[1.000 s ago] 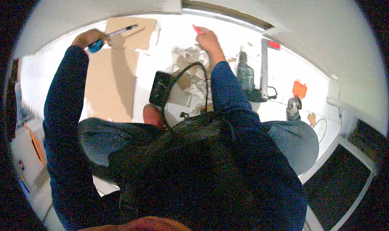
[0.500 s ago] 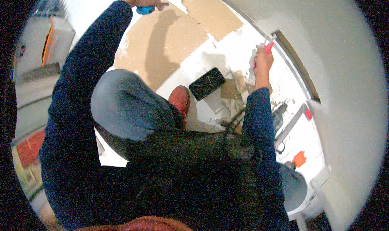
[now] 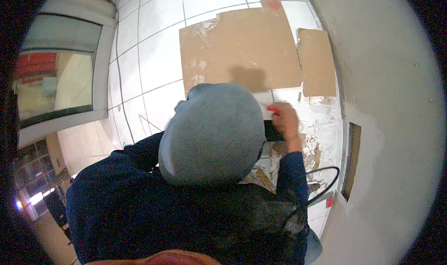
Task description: The person measures a rectangular hole in a wall or ceiling with a tape measure, marks the dimensions on a board on the floor using a marker and a metal ruler, and then cuts the board along the marked lines with a utility knife.
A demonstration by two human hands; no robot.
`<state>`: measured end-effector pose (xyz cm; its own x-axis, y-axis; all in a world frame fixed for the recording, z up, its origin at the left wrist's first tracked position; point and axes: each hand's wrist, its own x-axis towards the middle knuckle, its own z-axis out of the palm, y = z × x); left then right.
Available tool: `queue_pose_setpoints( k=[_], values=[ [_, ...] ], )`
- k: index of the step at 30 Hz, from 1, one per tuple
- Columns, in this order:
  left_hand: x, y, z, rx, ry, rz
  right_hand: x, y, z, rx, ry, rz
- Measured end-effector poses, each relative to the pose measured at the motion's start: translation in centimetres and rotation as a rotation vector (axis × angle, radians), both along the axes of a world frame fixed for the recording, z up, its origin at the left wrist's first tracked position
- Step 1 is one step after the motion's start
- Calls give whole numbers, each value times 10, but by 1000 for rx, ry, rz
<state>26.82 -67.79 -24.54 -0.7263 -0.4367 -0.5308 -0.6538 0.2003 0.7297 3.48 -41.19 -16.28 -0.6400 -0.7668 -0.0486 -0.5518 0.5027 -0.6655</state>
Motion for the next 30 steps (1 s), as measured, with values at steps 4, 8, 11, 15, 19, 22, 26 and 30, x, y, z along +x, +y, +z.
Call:
queue_pose_setpoints(
  k=[4,8,11,15,19,22,26,30],
  values=[
    [-46,20,-10,108,33,-34,27,-14,7,154,-138,75],
    [-99,39,-13,214,56,-187,-9,-15,-3,608,-396,80],
    [-135,68,-3,290,80,-325,-23,21,-36,150,-881,-334],
    [-158,96,20,251,173,-597,-36,53,-32,201,-669,-522],
    [-169,66,54,-375,220,-695,-24,57,-33,20,-631,-733],
    [-191,-21,-4,-486,250,-519,-36,69,5,-246,-645,-873],
    [-195,-152,-47,-654,213,-542,-50,62,-4,-280,-522,-819],
    [-251,-245,-60,-685,203,-584,-65,28,-35,7,83,-345]
  ],
)
